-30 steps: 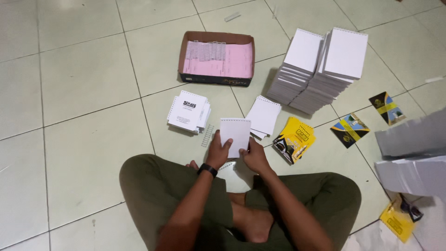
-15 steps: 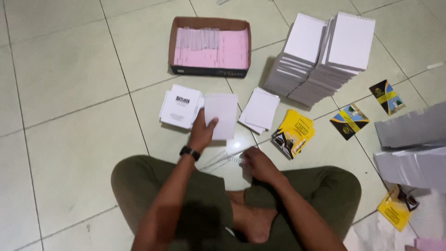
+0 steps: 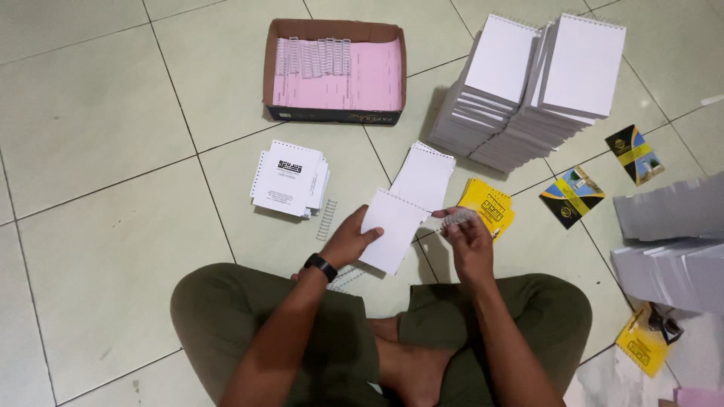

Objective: The person sits on the floor assembling spiral-bound notebooks. They insert a metal spiral binding into the holes of a stack of paper, place a cover sheet on top, and then place the completed notebook onto a stack.

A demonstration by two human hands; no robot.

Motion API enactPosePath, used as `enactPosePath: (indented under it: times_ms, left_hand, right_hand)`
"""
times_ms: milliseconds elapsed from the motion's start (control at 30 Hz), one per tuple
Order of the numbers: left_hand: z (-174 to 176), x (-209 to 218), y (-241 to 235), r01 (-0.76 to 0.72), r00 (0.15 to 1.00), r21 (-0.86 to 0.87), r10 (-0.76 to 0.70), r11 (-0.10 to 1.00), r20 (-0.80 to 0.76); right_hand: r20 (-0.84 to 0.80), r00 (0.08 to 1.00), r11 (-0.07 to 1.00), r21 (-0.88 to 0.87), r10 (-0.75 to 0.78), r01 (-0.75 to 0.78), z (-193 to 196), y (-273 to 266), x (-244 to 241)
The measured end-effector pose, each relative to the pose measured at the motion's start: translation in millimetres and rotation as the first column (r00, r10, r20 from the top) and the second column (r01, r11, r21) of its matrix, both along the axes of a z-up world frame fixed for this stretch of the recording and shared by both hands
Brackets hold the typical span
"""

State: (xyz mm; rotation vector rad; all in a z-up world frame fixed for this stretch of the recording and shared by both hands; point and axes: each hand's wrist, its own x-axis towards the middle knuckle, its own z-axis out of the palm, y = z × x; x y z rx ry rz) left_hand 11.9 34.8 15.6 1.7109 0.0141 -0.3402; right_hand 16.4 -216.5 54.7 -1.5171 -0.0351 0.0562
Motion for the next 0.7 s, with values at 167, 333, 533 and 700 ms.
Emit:
enactPosePath:
  times_ms: [167, 333, 533, 700]
  left_hand:
    - [48, -7, -4, 0.181, 0.976, 0.063, -0.171, 0.981, -0.133]
    - [26, -8, -9, 0.262, 0.96, 0.031, -0.257, 0.964, -0.114]
    - [43, -11, -18, 0.327, 0.927, -0.013, -0.324, 0.945, -0.19]
    - [55, -12, -15, 0.348, 0.919, -0.029, -0.347, 0.937, -0.188]
  right_hand:
    - [0.022, 0.987, 0.969, 0.198, -0.157, 0.149, -9, 9, 5]
    - [0.08, 0.977, 0.981, 0.013, -0.196, 0.195, -6, 18, 4]
    - [0.208, 0.962, 0.927, -0.292, -0.178, 0.234, -16, 34, -1]
    - [0.198, 0.966, 0.903, -0.362, -0.168, 0.232, -20, 36, 0]
